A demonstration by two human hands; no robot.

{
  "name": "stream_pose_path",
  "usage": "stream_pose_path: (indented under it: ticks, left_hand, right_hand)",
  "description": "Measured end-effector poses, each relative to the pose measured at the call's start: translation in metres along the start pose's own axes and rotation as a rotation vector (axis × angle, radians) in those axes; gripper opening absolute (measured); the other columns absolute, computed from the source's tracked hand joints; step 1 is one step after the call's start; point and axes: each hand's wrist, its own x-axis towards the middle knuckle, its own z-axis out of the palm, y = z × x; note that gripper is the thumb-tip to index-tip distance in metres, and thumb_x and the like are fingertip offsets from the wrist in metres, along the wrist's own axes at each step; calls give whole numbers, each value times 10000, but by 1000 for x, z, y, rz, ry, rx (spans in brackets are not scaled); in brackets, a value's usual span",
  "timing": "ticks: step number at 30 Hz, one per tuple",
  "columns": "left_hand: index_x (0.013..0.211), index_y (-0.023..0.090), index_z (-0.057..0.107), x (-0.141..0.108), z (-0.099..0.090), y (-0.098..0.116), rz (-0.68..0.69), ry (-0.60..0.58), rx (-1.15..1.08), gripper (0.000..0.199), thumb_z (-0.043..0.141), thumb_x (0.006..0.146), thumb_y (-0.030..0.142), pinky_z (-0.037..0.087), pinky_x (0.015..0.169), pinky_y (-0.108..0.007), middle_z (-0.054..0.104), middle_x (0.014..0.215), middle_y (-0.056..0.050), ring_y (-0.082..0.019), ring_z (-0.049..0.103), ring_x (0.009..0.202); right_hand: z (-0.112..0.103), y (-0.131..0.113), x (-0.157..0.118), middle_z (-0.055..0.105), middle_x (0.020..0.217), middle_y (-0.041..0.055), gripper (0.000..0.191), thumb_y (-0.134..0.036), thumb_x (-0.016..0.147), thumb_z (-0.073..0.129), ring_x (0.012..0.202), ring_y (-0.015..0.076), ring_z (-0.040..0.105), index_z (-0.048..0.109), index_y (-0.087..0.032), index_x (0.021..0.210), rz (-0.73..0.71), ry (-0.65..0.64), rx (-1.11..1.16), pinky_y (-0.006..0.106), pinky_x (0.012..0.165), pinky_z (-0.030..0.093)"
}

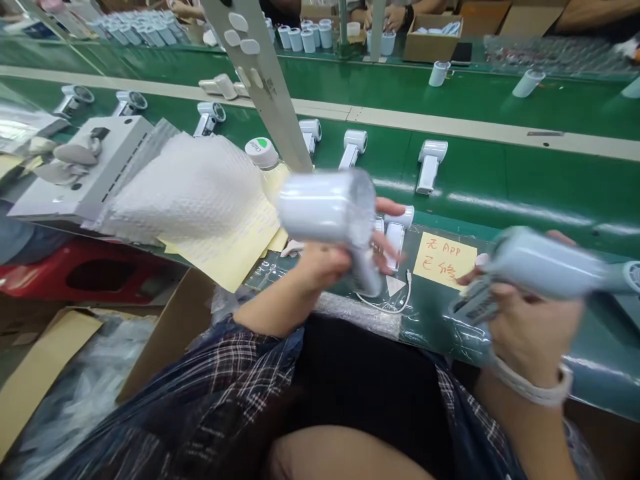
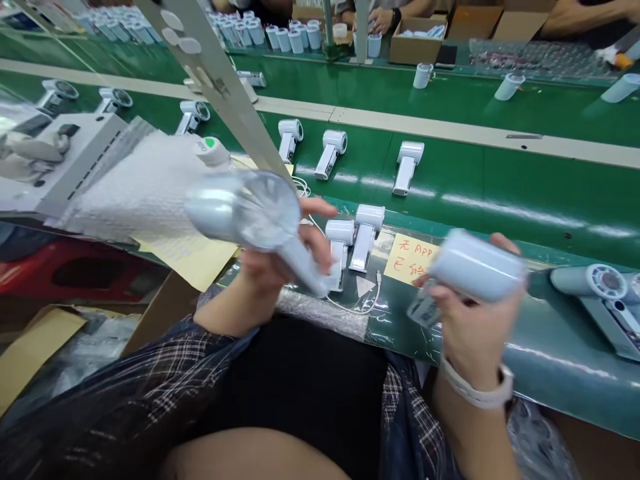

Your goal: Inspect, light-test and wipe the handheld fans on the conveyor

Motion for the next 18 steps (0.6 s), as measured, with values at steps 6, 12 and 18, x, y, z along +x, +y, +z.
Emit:
stream_pose_path:
  ticks: [6,12,18]
  left_hand:
    - [1547,320,434,-16,81,-53,138,11,-4,1186,732,631,1011,269,1361,-696,253,1788,-152,-459,255,1679]
    - [1657,258,403,-10,43,-39,-247,-392,329,1044,689,855,862,265,1390,-655,267,1820,-193,-430,231,1714]
    - [1586,137,476,2,-14,-53,-554,-169,841,684,650,1016,473,252,1392,-614,389,1747,-239,-402,332,1668]
  right_hand:
    - [43,44,-34,541,1634,236,1347,-884,821,727,1395,417,667,-12,-286,1776,-145,-542,-260,604,1113,593]
    - [-9,27,21,569,1613,257,1364,-780,720,880,1379,488,639,221,-219,1774,-137,-269,-974,638,1108,543]
    - [-116,23,88,670,1328,380,1132,-684,840,798,1280,606,617,416,-63,1705,-44,-10,-1503,715,988,477]
